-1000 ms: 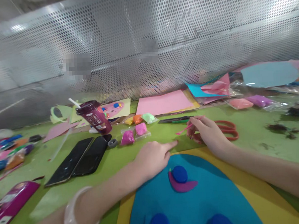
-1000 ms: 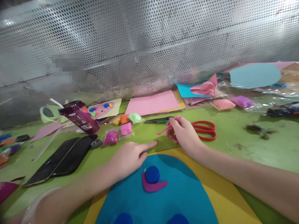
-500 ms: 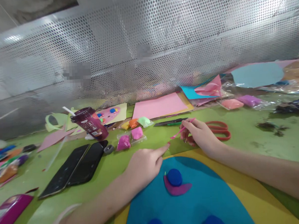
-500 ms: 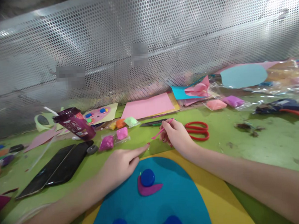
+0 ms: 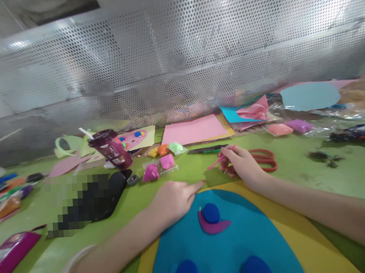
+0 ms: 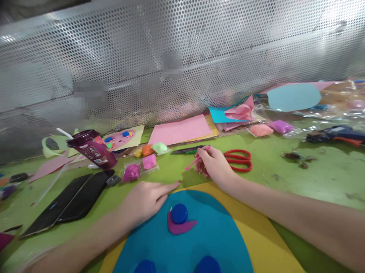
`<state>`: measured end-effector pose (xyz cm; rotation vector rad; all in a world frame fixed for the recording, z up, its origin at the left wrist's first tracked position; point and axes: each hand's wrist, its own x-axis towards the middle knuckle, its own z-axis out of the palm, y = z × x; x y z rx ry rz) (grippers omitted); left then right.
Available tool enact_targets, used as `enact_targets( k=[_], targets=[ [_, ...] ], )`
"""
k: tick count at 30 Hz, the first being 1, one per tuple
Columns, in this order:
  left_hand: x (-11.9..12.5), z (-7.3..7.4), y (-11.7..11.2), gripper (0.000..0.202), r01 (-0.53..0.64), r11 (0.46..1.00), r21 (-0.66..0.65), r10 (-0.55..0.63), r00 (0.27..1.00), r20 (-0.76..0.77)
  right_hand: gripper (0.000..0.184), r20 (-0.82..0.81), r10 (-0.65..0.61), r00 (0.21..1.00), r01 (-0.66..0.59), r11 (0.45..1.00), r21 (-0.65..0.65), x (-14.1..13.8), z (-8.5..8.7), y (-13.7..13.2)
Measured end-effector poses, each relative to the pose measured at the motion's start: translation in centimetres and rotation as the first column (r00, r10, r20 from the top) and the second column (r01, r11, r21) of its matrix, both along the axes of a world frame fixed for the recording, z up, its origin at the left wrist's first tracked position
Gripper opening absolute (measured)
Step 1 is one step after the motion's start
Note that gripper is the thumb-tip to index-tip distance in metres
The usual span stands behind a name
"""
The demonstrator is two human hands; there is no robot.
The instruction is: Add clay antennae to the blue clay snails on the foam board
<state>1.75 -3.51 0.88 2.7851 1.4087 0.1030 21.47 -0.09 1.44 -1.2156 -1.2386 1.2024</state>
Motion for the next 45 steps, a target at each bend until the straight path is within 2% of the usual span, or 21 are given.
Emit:
enact_targets(
  k=[7, 15, 20, 26, 30, 35, 39, 45],
  targets=[
    [0.8, 0.0, 0.4, 0.043, 0.027, 0.999, 0.026, -0.026, 1.000, -0.013, 0.019, 0.011, -0.001, 1.000, 0.001, 1.000, -0.008, -0.1, 0.1, 0.0],
    [-0.2, -0.1, 0.5, 0.034, 0.083, 0.995, 0.049, -0.087, 0.992, 0.088, 0.018, -0.013, -0.009, 1.000, 0.009, 0.999, -0.031, 0.0, 0.1, 0.1],
    [-0.5, -0.3, 2.0, 0.022, 0.192, 0.976, 0.098, -0.205, 0.969, 0.135, 0.019, -0.039, -0.007, 0.999, 0.006, 0.999, -0.045, 0.1, 0.1, 0.2],
    [-0.5, -0.6, 3.0, 0.028, 0.336, 0.919, 0.206, -0.364, 0.924, 0.116, 0.019, -0.053, -0.021, 0.998, 0.018, 0.998, -0.054, 0.1, -0.1, 0.3],
    [-2.0, -0.3, 2.0, 0.031, 0.371, 0.885, 0.283, -0.410, 0.907, 0.095, 0.019, -0.048, -0.015, 0.999, 0.013, 0.998, -0.056, 0.1, -0.1, 0.3],
    [-4.3, -0.1, -0.7, 0.018, 0.386, 0.857, 0.340, -0.450, 0.883, 0.132, 0.021, -0.043, -0.021, 0.999, 0.018, 0.997, -0.073, 0.0, 0.1, 0.3],
    [-4.4, -0.4, -1.7, 0.016, 0.390, 0.873, 0.292, -0.450, 0.875, 0.177, 0.021, -0.029, -0.032, 0.999, 0.029, 0.996, -0.086, -0.1, 0.2, 0.3],
    [-4.0, -0.2, -1.5, 0.016, 0.424, 0.853, 0.304, -0.487, 0.856, 0.172, 0.021, -0.010, -0.040, 0.999, 0.038, 0.994, -0.105, -0.2, 0.2, 0.4]
  ],
)
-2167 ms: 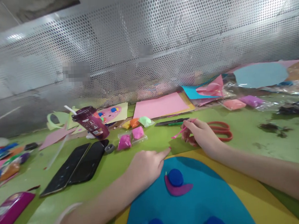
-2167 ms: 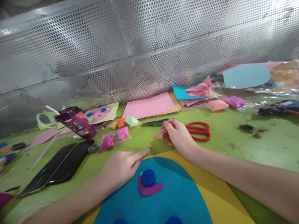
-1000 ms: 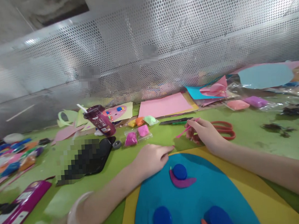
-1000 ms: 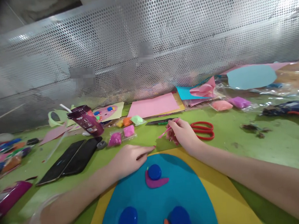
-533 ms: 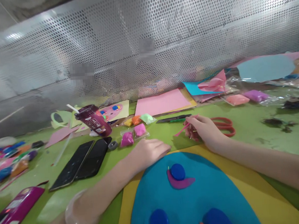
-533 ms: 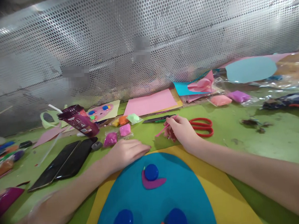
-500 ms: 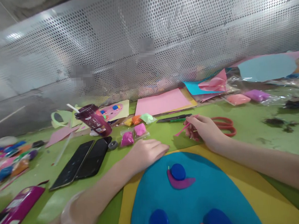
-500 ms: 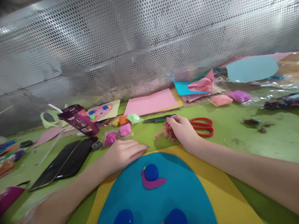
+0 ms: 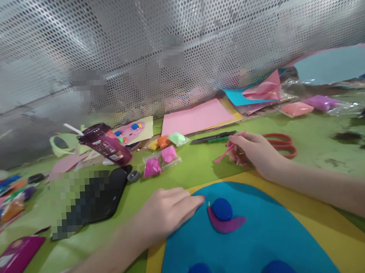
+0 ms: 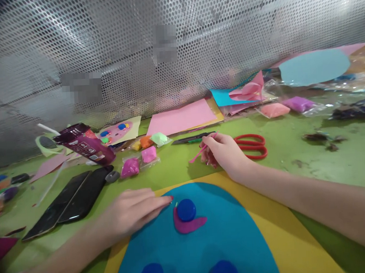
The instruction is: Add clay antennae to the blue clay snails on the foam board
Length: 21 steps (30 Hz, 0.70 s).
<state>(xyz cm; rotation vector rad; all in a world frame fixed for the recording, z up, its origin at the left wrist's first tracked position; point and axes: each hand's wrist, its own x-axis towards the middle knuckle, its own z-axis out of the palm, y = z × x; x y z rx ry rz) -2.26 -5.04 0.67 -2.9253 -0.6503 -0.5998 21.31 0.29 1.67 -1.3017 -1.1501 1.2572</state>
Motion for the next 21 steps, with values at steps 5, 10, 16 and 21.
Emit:
enact_targets(
  k=[5, 10, 16, 21],
  targets=[
    [-0.01, -0.01, -0.20, 0.018, 0.023, 1.000, 0.001, -0.023, 1.000, -0.014, 0.021, 0.018, 0.004, 1.000, -0.004, 1.000, -0.001, 0.08, 0.03, 0.03],
    [0.09, -0.01, -0.39, 0.018, 0.012, 1.000, 0.014, -0.012, 1.000, -0.014, 0.022, 0.016, 0.012, 1.000, -0.012, 1.000, -0.006, 0.04, -0.01, 0.03],
    [0.28, 0.19, -0.50, 0.020, 0.015, 0.999, 0.029, -0.014, 0.999, -0.032, 0.021, 0.014, 0.008, 1.000, -0.008, 1.000, 0.003, 0.11, -0.11, -0.01],
    [0.48, 0.26, -0.58, 0.021, 0.013, 0.999, 0.049, -0.011, 0.999, -0.033, 0.021, 0.021, 0.012, 1.000, -0.012, 1.000, 0.003, 0.10, -0.09, 0.02]
  ],
)
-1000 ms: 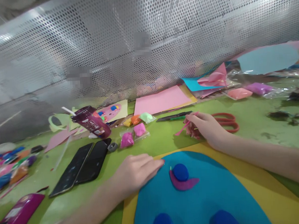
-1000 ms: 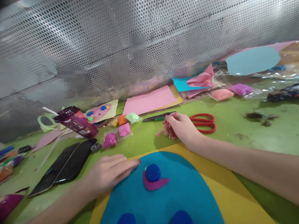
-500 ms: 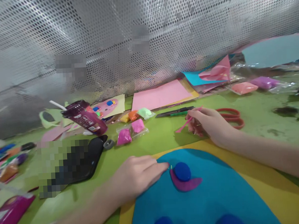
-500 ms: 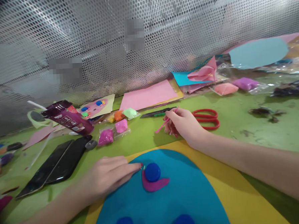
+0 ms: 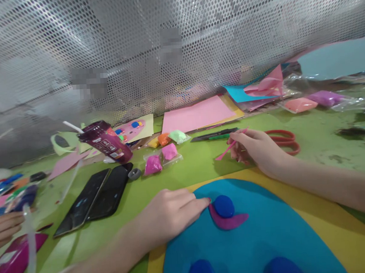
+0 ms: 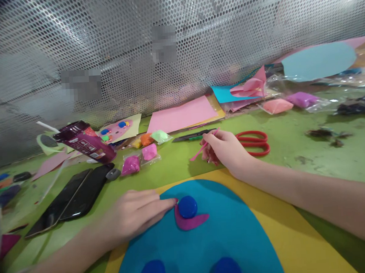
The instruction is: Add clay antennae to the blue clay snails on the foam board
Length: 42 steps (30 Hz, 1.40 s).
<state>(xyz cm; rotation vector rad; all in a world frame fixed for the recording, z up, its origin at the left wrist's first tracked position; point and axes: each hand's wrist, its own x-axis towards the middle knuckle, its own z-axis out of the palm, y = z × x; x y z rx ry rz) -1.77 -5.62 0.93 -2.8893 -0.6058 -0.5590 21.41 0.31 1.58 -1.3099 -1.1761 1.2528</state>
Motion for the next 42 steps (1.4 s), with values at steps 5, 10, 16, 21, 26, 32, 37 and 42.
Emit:
enact_targets(
  k=[5, 10, 16, 21, 26, 32, 37, 42],
  targets=[
    [-0.2, 0.0, -0.2, 0.022, 0.001, 0.999, 0.048, 0.000, 1.000, -0.025, 0.020, 0.009, 0.000, 1.000, 0.000, 1.000, 0.015, 0.0, 0.0, 0.0],
    [-0.5, 0.1, -0.4, 0.023, -0.009, 0.999, 0.040, 0.011, 0.999, -0.033, 0.019, 0.018, -0.001, 1.000, 0.000, 1.000, 0.004, 0.0, -0.1, 0.0],
    [-0.4, 0.2, -0.8, 0.026, -0.003, 1.000, -0.007, 0.003, 0.999, -0.039, 0.020, 0.012, 0.003, 1.000, -0.003, 1.000, 0.005, 0.0, 0.0, 0.0],
    [-0.2, -0.1, -1.3, 0.027, -0.017, 0.988, -0.155, 0.021, 0.999, 0.027, 0.021, -0.006, 0.007, 1.000, -0.007, 1.000, -0.009, -0.1, 0.1, 0.0],
    [-0.1, -0.6, -1.6, 0.033, -0.111, 0.944, -0.310, 0.159, 0.978, 0.134, 0.021, -0.009, -0.001, 1.000, 0.001, 1.000, -0.002, -0.1, 0.1, -0.1],
    [0.0, -0.5, -1.6, 0.033, -0.098, 0.951, -0.292, 0.135, 0.985, 0.111, 0.021, -0.009, 0.010, 1.000, -0.010, 1.000, -0.001, -0.1, 0.1, -0.1],
    [-0.1, -0.3, -1.8, 0.033, -0.118, 0.957, -0.267, 0.148, 0.984, 0.096, 0.022, -0.004, 0.010, 1.000, -0.010, 1.000, -0.003, -0.1, 0.1, -0.2],
    [-0.1, -0.4, -1.9, 0.036, -0.189, 0.945, -0.267, 0.223, 0.969, 0.103, 0.020, 0.010, 0.010, 1.000, -0.010, 1.000, -0.016, -0.1, 0.1, -0.2]
  ],
)
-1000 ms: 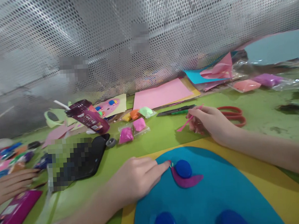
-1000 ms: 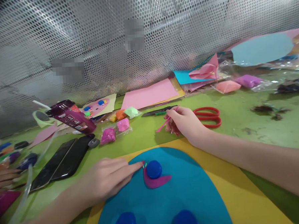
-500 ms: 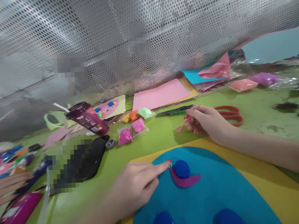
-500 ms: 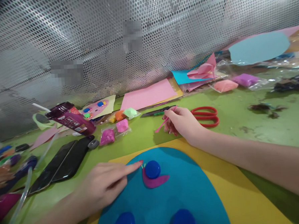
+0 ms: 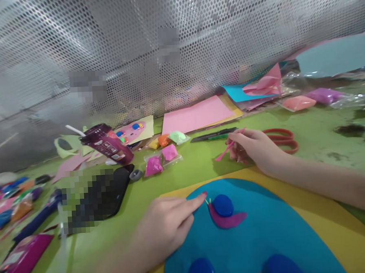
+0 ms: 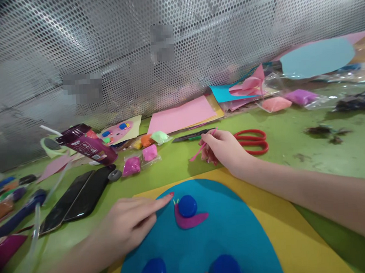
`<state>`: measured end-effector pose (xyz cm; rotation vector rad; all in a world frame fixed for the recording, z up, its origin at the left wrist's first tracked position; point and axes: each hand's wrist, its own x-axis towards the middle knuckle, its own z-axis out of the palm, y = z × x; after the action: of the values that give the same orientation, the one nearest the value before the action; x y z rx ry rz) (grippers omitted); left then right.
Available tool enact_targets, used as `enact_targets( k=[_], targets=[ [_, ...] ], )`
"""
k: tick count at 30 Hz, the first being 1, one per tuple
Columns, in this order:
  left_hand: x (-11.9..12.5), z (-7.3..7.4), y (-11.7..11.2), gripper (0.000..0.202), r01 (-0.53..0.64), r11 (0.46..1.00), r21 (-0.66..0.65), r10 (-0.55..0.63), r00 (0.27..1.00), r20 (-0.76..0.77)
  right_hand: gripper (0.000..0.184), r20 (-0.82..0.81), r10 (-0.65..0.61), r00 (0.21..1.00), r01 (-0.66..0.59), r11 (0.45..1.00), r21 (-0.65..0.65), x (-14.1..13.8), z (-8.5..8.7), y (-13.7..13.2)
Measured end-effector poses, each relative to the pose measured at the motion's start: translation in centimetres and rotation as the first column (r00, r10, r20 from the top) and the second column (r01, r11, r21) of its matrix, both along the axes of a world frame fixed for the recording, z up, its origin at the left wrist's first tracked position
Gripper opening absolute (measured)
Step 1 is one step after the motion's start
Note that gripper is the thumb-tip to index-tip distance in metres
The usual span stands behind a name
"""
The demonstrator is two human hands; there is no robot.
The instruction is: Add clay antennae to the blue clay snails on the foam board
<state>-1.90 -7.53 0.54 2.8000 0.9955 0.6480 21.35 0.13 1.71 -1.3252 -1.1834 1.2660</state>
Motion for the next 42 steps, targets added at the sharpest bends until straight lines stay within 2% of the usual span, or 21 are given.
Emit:
enact_targets(
  k=[3, 6, 8, 12, 18, 21, 22, 24, 26, 27, 28, 30, 31, 32, 33, 34, 35, 38, 42],
  targets=[
    [0.1, 0.1, 0.2, 0.035, 0.048, 0.999, -0.021, -0.049, 0.997, -0.063, 0.018, 0.013, 0.005, 1.000, -0.005, 1.000, 0.013, 0.0, -0.1, 0.0],
    [0.1, 0.3, 0.2, 0.035, 0.059, 0.998, -0.035, -0.061, 0.996, -0.062, 0.019, 0.014, 0.004, 1.000, -0.004, 1.000, 0.014, 0.0, -0.1, 0.1],
    [0.1, 0.4, 0.2, 0.036, 0.043, 0.999, -0.034, -0.044, 0.998, -0.044, 0.019, 0.009, 0.003, 1.000, -0.003, 1.000, 0.016, 0.0, -0.1, 0.1],
    [0.0, 0.5, 0.1, 0.039, -0.061, 0.998, 0.001, 0.061, 0.998, 0.029, 0.020, 0.008, 0.013, 1.000, -0.013, 1.000, 0.028, 0.1, -0.2, 0.1],
    [0.1, 0.3, 0.2, 0.037, -0.010, 0.997, -0.070, 0.006, 0.999, -0.048, 0.022, -0.008, 0.002, 1.000, -0.002, 1.000, 0.007, 0.1, -0.2, 0.0],
    [0.3, 0.7, 0.0, 0.036, -0.126, 0.972, -0.201, 0.138, 0.989, 0.051, 0.020, 0.040, -0.040, 0.998, 0.038, 0.998, 0.059, 0.0, 0.0, -0.2],
    [0.4, 0.9, -0.1, 0.041, -0.144, 0.947, -0.286, 0.182, 0.977, 0.110, 0.019, 0.072, -0.059, 0.996, 0.052, 0.993, 0.104, -0.1, 0.1, -0.4],
    [0.5, 1.1, -0.3, 0.050, -0.111, 0.872, -0.476, 0.241, 0.945, 0.223, 0.018, 0.158, -0.083, 0.984, 0.042, 0.969, 0.245, -0.1, 0.2, -1.1],
    [0.6, 1.1, -0.3, 0.052, -0.031, 0.808, -0.588, 0.260, 0.915, 0.308, 0.020, 0.273, -0.089, 0.958, -0.042, 0.897, 0.441, -0.1, 0.2, -2.1],
    [0.7, 1.0, -0.2, 0.051, -0.001, 0.796, -0.605, 0.258, 0.905, 0.338, 0.021, 0.337, -0.086, 0.938, -0.119, 0.831, 0.543, 0.0, 0.3, -2.7],
    [0.7, 0.8, -0.1, 0.050, 0.022, 0.793, -0.609, 0.252, 0.898, 0.361, 0.021, 0.408, -0.079, 0.910, -0.222, 0.738, 0.638, 0.1, 0.4, -3.3],
    [0.7, 0.4, 0.3, 0.053, 0.067, 0.792, -0.607, 0.241, 0.878, 0.412, 0.026, 0.541, -0.038, 0.840, -0.459, 0.482, 0.747, 0.3, 0.6, -4.3],
    [0.7, 0.3, 0.5, 0.056, 0.088, 0.786, -0.612, 0.242, 0.867, 0.436, 0.033, 0.598, -0.015, 0.802, -0.556, 0.351, 0.754, 0.3, 0.8, -4.8],
    [0.7, 0.2, 0.6, 0.060, 0.103, 0.777, -0.620, 0.249, 0.855, 0.454, 0.040, 0.643, 0.006, 0.766, -0.625, 0.242, 0.742, 0.4, 0.9, -5.1],
    [0.7, 0.3, 0.8, 0.064, 0.112, 0.770, -0.628, 0.261, 0.843, 0.470, 0.045, 0.678, 0.020, 0.735, -0.671, 0.166, 0.723, 0.4, 1.0, -5.3],
    [0.7, 0.4, 0.9, 0.067, 0.114, 0.765, -0.634, 0.275, 0.832, 0.481, 0.049, 0.704, 0.030, 0.709, -0.702, 0.126, 0.701, 0.3, 1.1, -5.5],
    [0.7, 0.5, 0.9, 0.069, 0.114, 0.762, -0.638, 0.287, 0.823, 0.490, 0.051, 0.724, 0.036, 0.689, -0.723, 0.109, 0.683, 0.2, 1.2, -5.5],
    [0.9, 0.8, 0.8, 0.070, 0.132, 0.751, -0.646, 0.304, 0.800, 0.517, 0.050, 0.756, 0.033, 0.653, -0.755, 0.093, 0.649, -0.1, 1.2, -5.6],
    [1.1, 0.9, 0.6, 0.073, 0.152, 0.727, -0.670, 0.326, 0.782, 0.532, 0.046, 0.783, 0.015, 0.622, -0.783, 0.042, 0.621, -0.5, 1.4, -5.8]
  ],
)
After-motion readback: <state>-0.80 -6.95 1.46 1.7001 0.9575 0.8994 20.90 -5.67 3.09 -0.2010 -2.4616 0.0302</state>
